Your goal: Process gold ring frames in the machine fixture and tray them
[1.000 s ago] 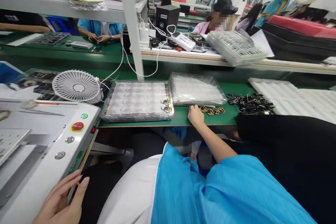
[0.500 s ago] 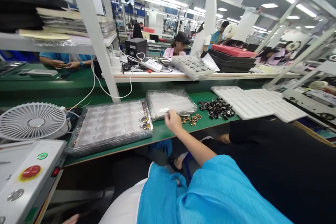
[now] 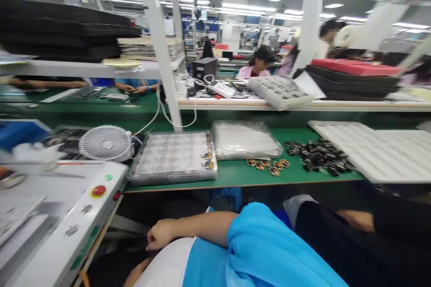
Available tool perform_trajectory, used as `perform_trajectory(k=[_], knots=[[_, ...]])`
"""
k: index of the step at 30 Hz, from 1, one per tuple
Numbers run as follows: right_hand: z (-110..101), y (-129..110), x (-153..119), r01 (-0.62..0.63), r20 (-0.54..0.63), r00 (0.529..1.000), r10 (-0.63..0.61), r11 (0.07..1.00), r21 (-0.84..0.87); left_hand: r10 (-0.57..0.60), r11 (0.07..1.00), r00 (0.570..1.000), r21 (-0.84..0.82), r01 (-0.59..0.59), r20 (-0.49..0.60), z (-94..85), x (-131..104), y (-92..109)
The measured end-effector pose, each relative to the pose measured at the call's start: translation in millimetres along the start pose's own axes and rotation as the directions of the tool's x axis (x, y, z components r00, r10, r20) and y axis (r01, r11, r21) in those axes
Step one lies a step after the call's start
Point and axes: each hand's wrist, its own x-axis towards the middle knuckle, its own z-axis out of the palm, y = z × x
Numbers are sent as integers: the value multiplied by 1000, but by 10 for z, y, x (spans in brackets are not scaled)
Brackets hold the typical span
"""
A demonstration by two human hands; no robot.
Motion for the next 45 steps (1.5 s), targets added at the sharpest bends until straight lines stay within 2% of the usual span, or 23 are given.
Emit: perform_trajectory(k=[1,4,9,13,17,22,27,30,38,45], knots=[[29,4,21,30,-13,999,-31,999,-31,-50,999,998,13,50,44,-18,-59,15],[123,47,-1,70,-72,994,-77,993,-98,-175,983,985,57,173,16,-50,-227,65],[221,119,-64,116,-155,979,-133,987,-109,-241,964,969,101,245,-49,-44,-387,171],[237,122,-121,140,-165,974,-153,986,-86,-272,957,961,97,275,-41,-51,-375,243],[270,149,-186,116,-177,977,-120,993,-29,-285,956,958,74,285,-15,-38,-273,284],[326,205,-266,110,-161,981,-105,994,25,-224,974,971,40,221,83,-13,-195,317],[334,230,-355,103,-177,980,-93,993,49,-29,999,970,-15,33,240,-71,-314,379],[324,228,-402,107,-187,978,-94,992,61,25,998,962,-57,-10,271,-75,-386,407],[268,248,-559,120,-210,972,-105,991,64,-17,998,979,-63,30,205,-7,-397,481],[279,312,-627,101,-240,968,-78,991,86,4,1000,965,-26,3,263,7,-292,525]])
